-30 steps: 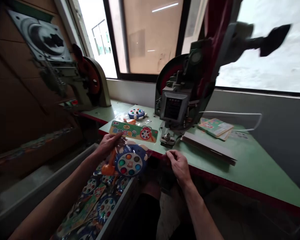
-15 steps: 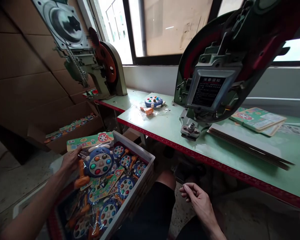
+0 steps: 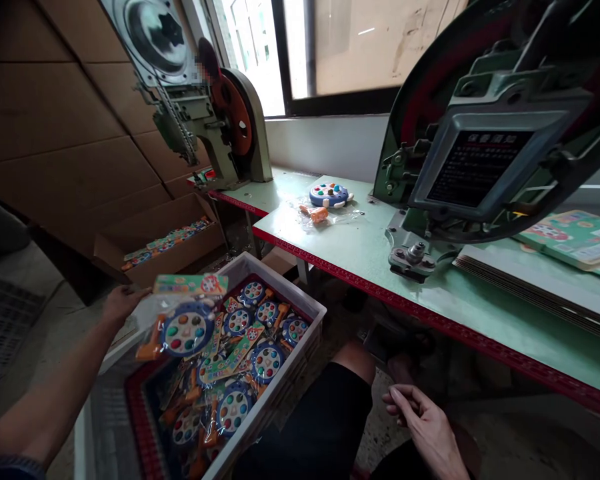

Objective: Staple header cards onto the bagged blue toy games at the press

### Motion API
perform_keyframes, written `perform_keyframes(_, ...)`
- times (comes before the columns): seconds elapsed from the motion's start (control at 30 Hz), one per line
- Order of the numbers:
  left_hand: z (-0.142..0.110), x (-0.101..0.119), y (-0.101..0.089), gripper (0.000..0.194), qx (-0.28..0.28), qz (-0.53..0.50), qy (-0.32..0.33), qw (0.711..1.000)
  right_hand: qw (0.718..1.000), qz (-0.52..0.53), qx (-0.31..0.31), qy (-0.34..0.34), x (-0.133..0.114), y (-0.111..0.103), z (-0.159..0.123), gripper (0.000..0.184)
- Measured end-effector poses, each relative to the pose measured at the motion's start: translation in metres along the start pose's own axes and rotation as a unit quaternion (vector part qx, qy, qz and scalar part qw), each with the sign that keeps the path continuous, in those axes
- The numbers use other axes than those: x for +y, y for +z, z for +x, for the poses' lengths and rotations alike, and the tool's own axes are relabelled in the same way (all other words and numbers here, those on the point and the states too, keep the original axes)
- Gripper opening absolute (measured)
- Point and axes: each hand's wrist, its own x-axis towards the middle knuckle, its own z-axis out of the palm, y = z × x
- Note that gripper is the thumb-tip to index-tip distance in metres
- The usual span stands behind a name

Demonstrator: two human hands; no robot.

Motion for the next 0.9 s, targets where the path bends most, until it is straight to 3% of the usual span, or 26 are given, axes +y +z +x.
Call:
perform_keyframes(0.07,-0.012,-0.008,0.011,0.047,0.002,0.059,-0.011,0.998,1.000,-0.010,0.003,0.004,-0.003,-0.001,-0.004,0.053)
perform_keyframes(0.13,-0.038,-0.019,0.045,0.035,-0.049,0.095,-0.008,0.994,1.000,-0.021,0.007,0.008,-0.005,-0.006,-0.006,0.053)
perform_keyframes(0.23,-0.100,-0.040,0.118,0.021,-0.193,0.119,0.014,0.974,0.999,-0.048,0.025,-0.006,-0.014,-0.020,-0.007,0.052)
perform_keyframes(0.3,-0.147,-0.051,0.165,0.018,-0.301,0.129,0.027,0.944,0.994,-0.082,0.059,-0.039,-0.031,-0.038,-0.008,0.051)
perform_keyframes(0.4,-0.204,-0.053,0.209,0.018,-0.413,0.151,0.056,0.896,0.966,-0.137,0.184,-0.116,-0.074,-0.076,-0.013,0.043)
perform_keyframes(0.47,-0.223,-0.047,0.222,0.021,-0.463,0.162,0.087,0.867,0.919,-0.169,0.312,-0.172,-0.110,-0.109,-0.013,0.037)
perform_keyframes(0.53,-0.226,-0.037,0.230,0.027,-0.496,0.172,0.123,0.842,0.854,-0.217,0.413,-0.229,-0.143,-0.144,-0.005,0.041)
perform_keyframes(0.63,-0.215,-0.020,0.246,0.038,-0.504,0.184,0.177,0.825,0.754,-0.334,0.471,-0.313,-0.176,-0.198,0.027,0.074)
perform_keyframes(0.67,-0.211,-0.014,0.251,0.040,-0.501,0.181,0.190,0.825,0.741,-0.380,0.447,-0.326,-0.182,-0.213,0.042,0.081)
perform_keyframes(0.77,-0.206,0.005,0.267,0.040,-0.496,0.159,0.219,0.825,0.779,-0.445,0.355,-0.264,-0.189,-0.243,0.086,0.071)
perform_keyframes(0.83,-0.210,0.016,0.273,0.037,-0.496,0.158,0.236,0.821,0.785,-0.474,0.333,-0.219,-0.188,-0.250,0.109,0.067)
perform_keyframes(0.9,-0.215,0.025,0.277,0.034,-0.496,0.170,0.253,0.813,0.782,-0.509,0.302,-0.197,-0.187,-0.251,0.123,0.079)
